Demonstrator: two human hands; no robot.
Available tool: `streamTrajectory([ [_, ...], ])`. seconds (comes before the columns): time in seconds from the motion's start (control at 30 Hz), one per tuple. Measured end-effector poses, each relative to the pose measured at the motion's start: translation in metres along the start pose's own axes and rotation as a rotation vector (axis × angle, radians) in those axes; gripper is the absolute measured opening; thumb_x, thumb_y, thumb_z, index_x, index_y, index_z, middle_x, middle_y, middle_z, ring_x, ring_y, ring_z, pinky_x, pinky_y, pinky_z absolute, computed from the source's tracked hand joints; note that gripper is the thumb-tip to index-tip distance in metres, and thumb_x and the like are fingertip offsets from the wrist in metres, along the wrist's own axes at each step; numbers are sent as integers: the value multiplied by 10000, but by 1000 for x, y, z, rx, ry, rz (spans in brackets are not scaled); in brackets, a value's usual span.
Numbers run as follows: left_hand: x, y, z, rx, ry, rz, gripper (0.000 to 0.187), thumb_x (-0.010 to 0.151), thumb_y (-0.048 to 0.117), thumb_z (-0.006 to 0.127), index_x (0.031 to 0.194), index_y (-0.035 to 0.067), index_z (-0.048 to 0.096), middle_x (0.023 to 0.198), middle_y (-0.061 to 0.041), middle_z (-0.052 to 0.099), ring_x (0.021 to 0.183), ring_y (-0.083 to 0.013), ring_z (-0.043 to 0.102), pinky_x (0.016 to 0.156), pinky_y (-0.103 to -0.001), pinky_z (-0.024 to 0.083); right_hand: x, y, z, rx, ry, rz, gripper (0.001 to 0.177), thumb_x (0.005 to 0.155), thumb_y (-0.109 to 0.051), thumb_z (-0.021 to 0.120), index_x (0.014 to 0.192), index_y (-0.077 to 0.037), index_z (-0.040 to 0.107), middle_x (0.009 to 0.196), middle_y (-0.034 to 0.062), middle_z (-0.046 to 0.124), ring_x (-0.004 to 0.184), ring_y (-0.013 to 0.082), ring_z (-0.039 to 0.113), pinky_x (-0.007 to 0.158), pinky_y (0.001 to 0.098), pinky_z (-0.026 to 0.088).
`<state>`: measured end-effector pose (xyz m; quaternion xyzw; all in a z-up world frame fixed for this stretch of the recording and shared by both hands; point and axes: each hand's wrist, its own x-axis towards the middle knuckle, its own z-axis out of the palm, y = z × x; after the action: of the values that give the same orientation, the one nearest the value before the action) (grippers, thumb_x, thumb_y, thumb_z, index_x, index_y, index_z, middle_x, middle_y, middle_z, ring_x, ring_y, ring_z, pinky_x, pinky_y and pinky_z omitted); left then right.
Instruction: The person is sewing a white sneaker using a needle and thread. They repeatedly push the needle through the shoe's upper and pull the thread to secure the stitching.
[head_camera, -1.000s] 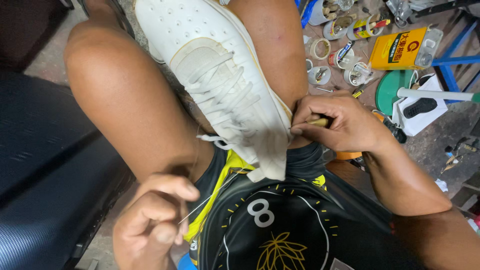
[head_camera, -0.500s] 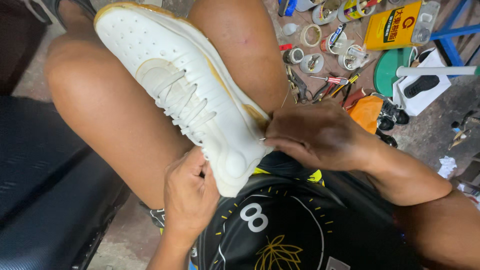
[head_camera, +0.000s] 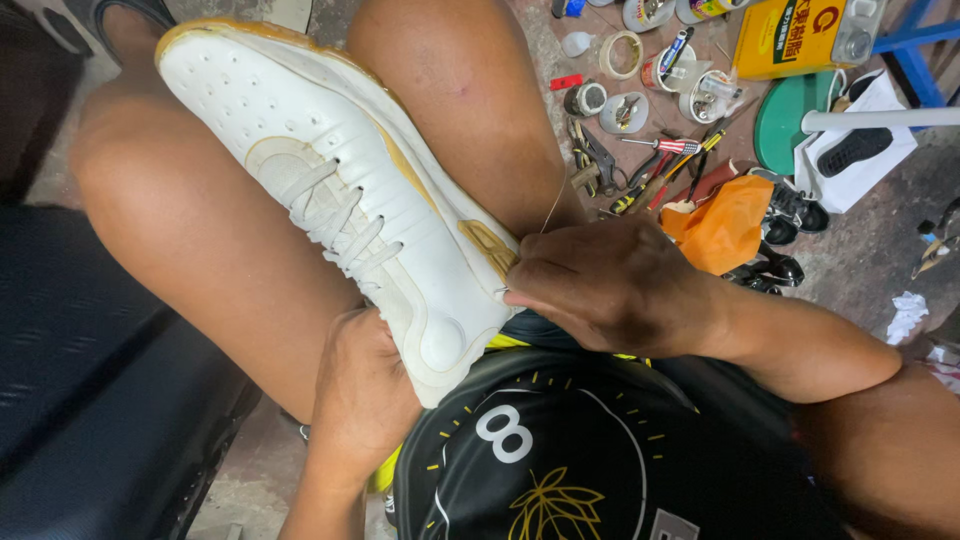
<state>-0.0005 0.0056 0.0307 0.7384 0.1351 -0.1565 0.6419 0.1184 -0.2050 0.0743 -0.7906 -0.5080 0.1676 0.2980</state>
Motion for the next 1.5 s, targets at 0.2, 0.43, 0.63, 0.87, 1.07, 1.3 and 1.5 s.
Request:
streamTrajectory([
  [0.2,-1,2,0,78,8,11,212,806,215,749,943,53,753,878,-153,774,848,-334,764,709,-369,582,-3,-5,-3,-92,-71,20,158,889,-88,764,908,-55,610,824,77,613,770,259,659,648,402,515],
  [0.43,-3,5,2,175,12,16,232,797,254,754,885,40,749,824,-188,739,803,-385,723,673,-415,557,0,-19,-2,-290,-215,125,263,800,-79,670,1050,-32,603,985,124,631,886,319,647,738,432,523],
  [0.63,-3,3,5,170,-4,33,244,802,271,754,853,34,737,792,-192,723,777,-392,712,657,-423,546,-8,-4,-9,-216,-218,62,170,873,-202,649,990,-85,611,906,73,606,827,282,642,690,406,514],
  [0.87,-2,-8,8,143,-5,117,206,807,237,734,822,32,722,768,-180,707,752,-390,701,655,-425,530,-13,23,-16,-463,-20,10,489,806,-553,776,627,-153,558,542,17,503,423,209,515,385,350,412],
  [1.07,-11,-17,4,17,91,187,203,789,145,761,944,19,724,910,-137,732,835,-300,722,728,-382,560,-31,39,-22,-323,-28,127,476,820,-477,845,674,-99,595,545,28,475,492,227,522,479,362,432],
  [1.3,-60,-37,5,-230,638,-59,167,1022,64,605,1142,-35,665,1281,-110,623,968,-112,678,723,-253,593,-29,35,-11,-183,15,136,419,844,-435,845,725,-99,625,617,27,553,544,218,580,529,367,472],
  [1.5,-50,25,-15,349,92,166,212,849,173,804,1037,86,761,885,-9,692,689,-87,678,605,-244,530,-26,22,-1,-146,-26,63,346,847,-394,835,741,-115,660,654,27,594,587,223,620,535,369,475],
])
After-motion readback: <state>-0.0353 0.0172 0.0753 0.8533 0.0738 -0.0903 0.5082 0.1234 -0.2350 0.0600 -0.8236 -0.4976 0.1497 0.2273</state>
